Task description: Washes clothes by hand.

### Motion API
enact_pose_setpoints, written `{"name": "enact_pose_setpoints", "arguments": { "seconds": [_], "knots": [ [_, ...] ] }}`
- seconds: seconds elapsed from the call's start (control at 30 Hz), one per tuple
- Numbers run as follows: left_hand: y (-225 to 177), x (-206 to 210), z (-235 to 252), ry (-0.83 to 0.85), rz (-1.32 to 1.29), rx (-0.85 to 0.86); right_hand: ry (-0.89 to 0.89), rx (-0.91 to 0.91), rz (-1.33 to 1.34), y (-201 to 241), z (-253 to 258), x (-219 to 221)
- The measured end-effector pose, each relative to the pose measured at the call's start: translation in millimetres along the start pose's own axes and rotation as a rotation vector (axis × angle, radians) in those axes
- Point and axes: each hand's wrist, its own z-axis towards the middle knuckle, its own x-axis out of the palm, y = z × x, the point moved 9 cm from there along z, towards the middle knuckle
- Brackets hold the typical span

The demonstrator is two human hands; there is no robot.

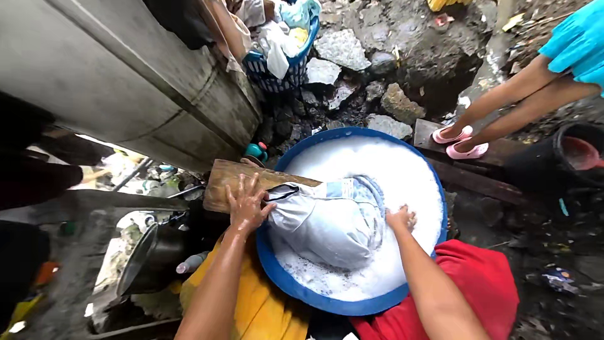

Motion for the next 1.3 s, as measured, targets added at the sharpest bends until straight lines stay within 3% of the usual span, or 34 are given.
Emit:
{"name": "enact_pose_setpoints", "arguments": {
  "seconds": [0.13,0.27,0.33,0.5,0.57,0.67,0.8,0.9,1.03,1.1,1.2,1.3],
  "knots": [
    [-1,-4,-1,0.058,-0.020,0.035,0.158,0.052,-0.011,-3,1,-1],
    [3,-12,3,0.106,0.027,0.069,0.315,-0.044,-0.120,1,-1,15],
    [6,-10,-1,0.092,0.037,0.076,0.264,-0.028,-0.031,1,-8,13],
    [13,-1,-28,0.088,0.023,0.013,-0.199,-0.098,0.401,16,-23,-43],
    [13,4,-47,0.088,0.014,-0.022,-0.184,-0.172,0.506,33,-22,-55],
    [10,6,-78,0.104,-0.006,-0.084,0.008,-0.264,0.486,66,-37,-43],
    [11,-4,-96,0.128,-0.018,-0.072,0.225,-0.458,0.225,97,-80,13],
    [21,-19,-91,0.156,-0.011,0.047,0.271,-0.433,0.045,93,-93,44],
    [33,-25,-85,0.074,-0.057,0.194,0.378,-0.437,0.162,95,-98,36],
    [34,-24,-83,0.033,-0.045,0.238,0.470,-0.532,-0.013,98,-95,35],
    [33,-25,-81,0.035,-0.049,0.242,0.312,-0.717,-0.590,103,-102,33],
    [33,-27,-77,0.055,-0.060,0.261,0.132,-0.927,-0.814,119,-121,33]
  ]
}}
